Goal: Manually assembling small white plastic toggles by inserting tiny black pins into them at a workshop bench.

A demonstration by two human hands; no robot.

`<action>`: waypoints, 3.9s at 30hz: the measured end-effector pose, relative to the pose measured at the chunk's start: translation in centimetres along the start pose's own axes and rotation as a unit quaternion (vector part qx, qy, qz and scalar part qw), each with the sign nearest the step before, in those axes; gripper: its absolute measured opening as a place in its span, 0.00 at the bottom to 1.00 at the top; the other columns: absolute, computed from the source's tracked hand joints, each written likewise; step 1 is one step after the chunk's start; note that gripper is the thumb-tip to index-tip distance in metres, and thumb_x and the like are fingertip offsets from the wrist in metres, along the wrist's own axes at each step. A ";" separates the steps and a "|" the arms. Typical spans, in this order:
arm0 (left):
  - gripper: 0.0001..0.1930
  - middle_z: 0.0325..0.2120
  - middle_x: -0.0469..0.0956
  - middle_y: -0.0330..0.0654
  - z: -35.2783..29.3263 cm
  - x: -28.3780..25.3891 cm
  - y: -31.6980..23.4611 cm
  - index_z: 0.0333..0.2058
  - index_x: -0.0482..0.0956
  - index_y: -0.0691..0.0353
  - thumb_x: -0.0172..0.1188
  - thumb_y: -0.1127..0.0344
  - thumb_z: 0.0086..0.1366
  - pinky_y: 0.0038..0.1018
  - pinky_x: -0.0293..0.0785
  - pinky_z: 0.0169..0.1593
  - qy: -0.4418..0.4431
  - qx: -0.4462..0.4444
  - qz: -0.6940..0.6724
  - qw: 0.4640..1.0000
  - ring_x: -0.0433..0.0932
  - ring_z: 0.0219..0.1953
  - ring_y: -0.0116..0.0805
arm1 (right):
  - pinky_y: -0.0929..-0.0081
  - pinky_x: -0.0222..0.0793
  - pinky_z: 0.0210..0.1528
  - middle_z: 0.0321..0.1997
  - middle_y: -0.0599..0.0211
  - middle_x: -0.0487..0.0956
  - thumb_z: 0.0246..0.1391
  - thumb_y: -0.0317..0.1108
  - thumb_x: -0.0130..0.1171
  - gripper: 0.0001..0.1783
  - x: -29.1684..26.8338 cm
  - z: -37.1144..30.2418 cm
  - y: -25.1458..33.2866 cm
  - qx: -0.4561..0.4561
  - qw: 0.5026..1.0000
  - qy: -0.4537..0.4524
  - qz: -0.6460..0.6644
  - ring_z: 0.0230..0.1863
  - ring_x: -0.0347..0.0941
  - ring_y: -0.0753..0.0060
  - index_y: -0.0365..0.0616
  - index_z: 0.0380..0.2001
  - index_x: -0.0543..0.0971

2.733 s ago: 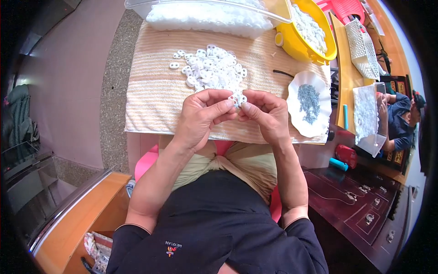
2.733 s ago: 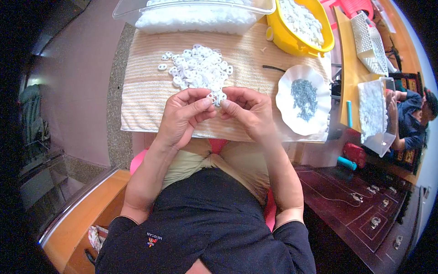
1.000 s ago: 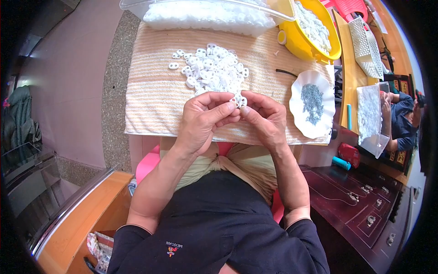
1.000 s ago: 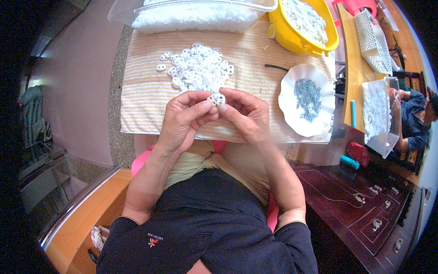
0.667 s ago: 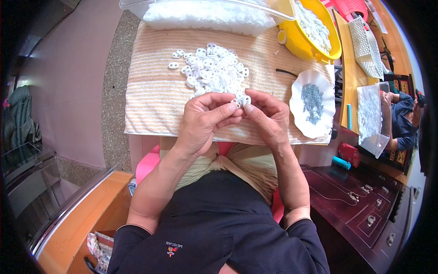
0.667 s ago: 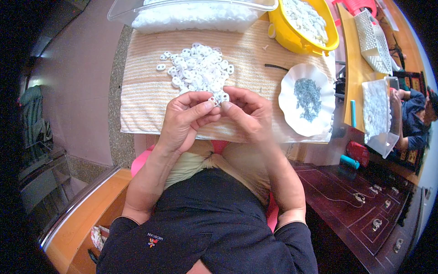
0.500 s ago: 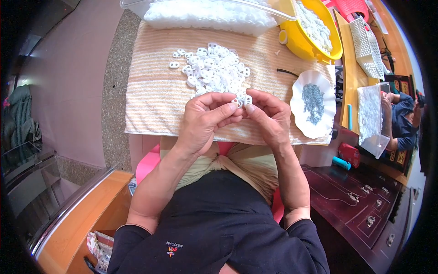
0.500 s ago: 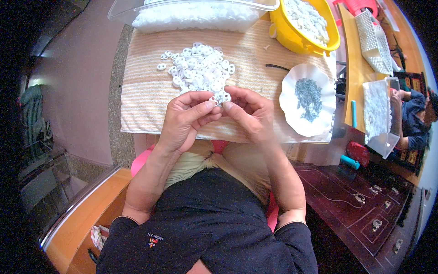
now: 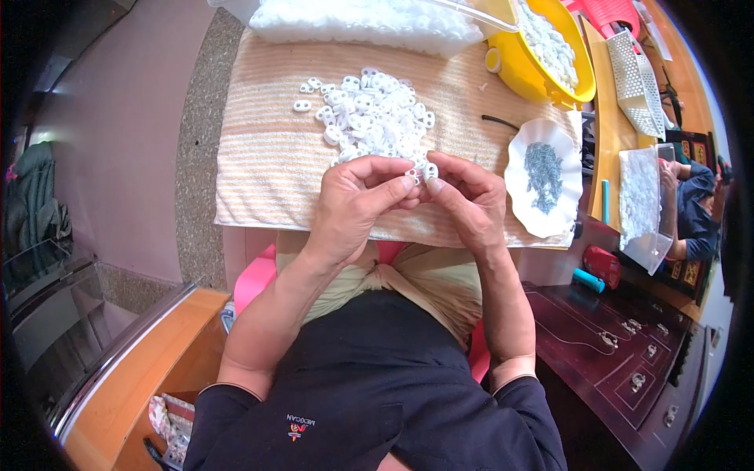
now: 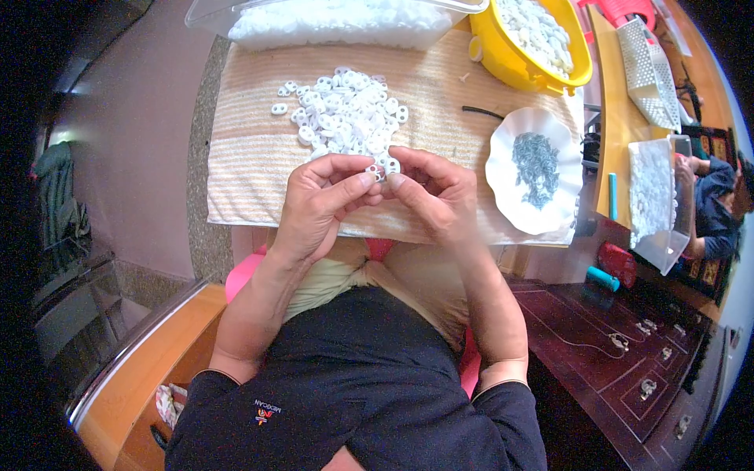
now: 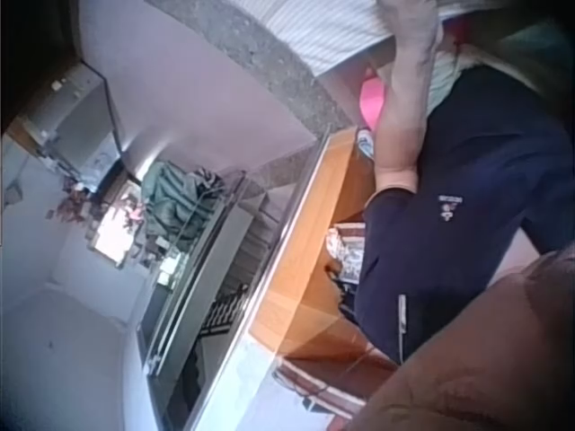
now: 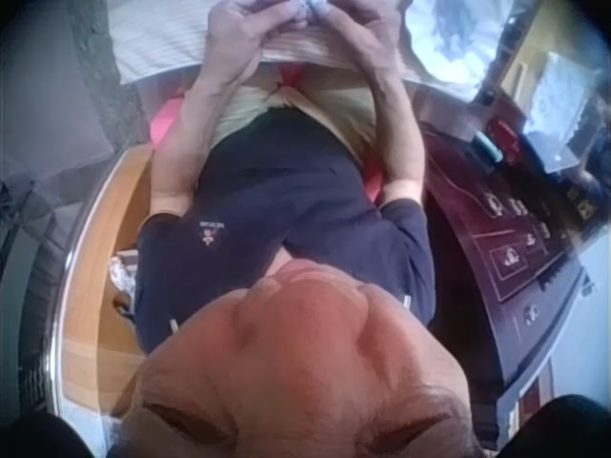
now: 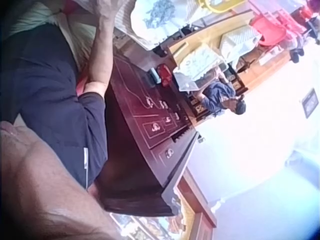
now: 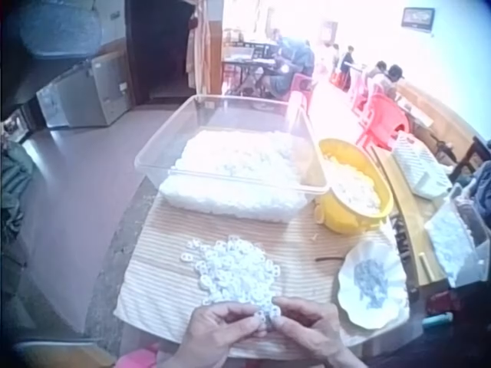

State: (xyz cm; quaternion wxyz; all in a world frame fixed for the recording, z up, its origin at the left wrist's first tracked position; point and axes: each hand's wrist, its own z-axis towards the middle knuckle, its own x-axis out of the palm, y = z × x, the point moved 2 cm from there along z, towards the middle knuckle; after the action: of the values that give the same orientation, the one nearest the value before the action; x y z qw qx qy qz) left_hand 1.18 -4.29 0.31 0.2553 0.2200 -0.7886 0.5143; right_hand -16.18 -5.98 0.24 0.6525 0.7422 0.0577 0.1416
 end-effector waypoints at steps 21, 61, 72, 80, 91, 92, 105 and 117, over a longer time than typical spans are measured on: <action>0.10 0.32 0.81 0.45 0.0 -0.2 0.2 0.41 0.78 0.71 0.62 0.73 0.61 0.21 0.77 0.39 0.015 -0.010 0.043 0.999 0.79 0.32 0.26 | 0.80 0.72 0.48 0.41 0.62 0.80 0.55 0.20 0.57 0.17 -0.5 0.1 1.1 0.019 0.996 0.042 -0.080 0.43 0.76 0.76 0.32 0.50 0.76; 0.10 0.35 0.81 0.45 -0.4 0.0 0.4 0.43 0.78 0.69 0.60 0.74 0.62 0.23 0.81 0.41 0.046 -0.082 -0.073 0.993 0.81 0.35 0.28 | 0.76 0.75 0.47 0.43 0.58 0.80 0.55 0.19 0.58 0.18 -0.7 -0.4 0.5 0.011 0.998 0.066 -0.005 0.43 0.77 0.72 0.30 0.50 0.75; 0.08 0.34 0.81 0.44 -0.3 -0.2 0.7 0.41 0.79 0.65 0.60 0.73 0.62 0.22 0.81 0.40 0.061 -0.097 -0.091 0.989 0.81 0.34 0.29 | 0.79 0.74 0.46 0.43 0.61 0.79 0.55 0.21 0.59 0.17 -0.2 -0.5 0.8 0.000 0.997 0.066 0.029 0.43 0.76 0.74 0.31 0.49 0.75; 0.08 0.32 0.80 0.42 -0.2 -0.3 1.0 0.41 0.78 0.64 0.60 0.72 0.63 0.23 0.82 0.40 0.094 -0.115 -0.128 0.981 0.81 0.34 0.29 | 0.84 0.68 0.42 0.37 0.67 0.78 0.54 0.24 0.61 0.15 0.3 -0.1 1.1 -0.061 0.994 0.093 -0.002 0.40 0.73 0.81 0.34 0.46 0.78; 0.10 0.36 0.80 0.43 -0.3 0.3 0.3 0.44 0.77 0.66 0.57 0.72 0.65 0.23 0.82 0.42 0.077 -0.119 -0.130 0.981 0.81 0.36 0.28 | 0.79 0.70 0.45 0.41 0.61 0.77 0.55 0.27 0.61 0.16 -0.4 -0.2 0.7 -0.057 0.996 0.069 0.007 0.41 0.74 0.75 0.31 0.46 0.77; 0.10 0.36 0.80 0.43 -0.3 0.2 0.4 0.44 0.77 0.66 0.57 0.72 0.65 0.23 0.82 0.42 0.077 -0.118 -0.129 0.981 0.81 0.36 0.28 | 0.79 0.70 0.45 0.41 0.61 0.77 0.55 0.27 0.61 0.16 -0.4 -0.2 0.7 -0.057 0.996 0.070 0.008 0.41 0.74 0.75 0.31 0.46 0.77; 0.08 0.34 0.80 0.42 -0.3 0.1 0.9 0.41 0.75 0.63 0.58 0.72 0.64 0.22 0.82 0.40 0.092 -0.116 -0.168 0.975 0.81 0.35 0.28 | 0.84 0.70 0.38 0.39 0.63 0.76 0.55 0.28 0.62 0.16 0.0 -0.3 0.7 -0.085 0.995 0.061 -0.003 0.38 0.73 0.77 0.31 0.46 0.77; 0.05 0.31 0.79 0.39 -0.2 0.0 1.1 0.37 0.73 0.60 0.59 0.70 0.65 0.19 0.79 0.34 0.140 -0.089 -0.151 0.975 0.80 0.33 0.26 | 0.83 0.65 0.39 0.34 0.66 0.75 0.53 0.25 0.62 0.15 0.6 -0.5 1.5 -0.099 0.994 0.041 -0.013 0.36 0.69 0.78 0.33 0.44 0.79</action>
State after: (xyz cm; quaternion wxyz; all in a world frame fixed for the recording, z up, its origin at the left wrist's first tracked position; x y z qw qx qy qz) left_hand 0.51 -3.67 -0.40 0.4564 0.2385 -0.7451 0.4238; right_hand -15.94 -5.53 1.88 0.7220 0.6664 0.0798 0.1682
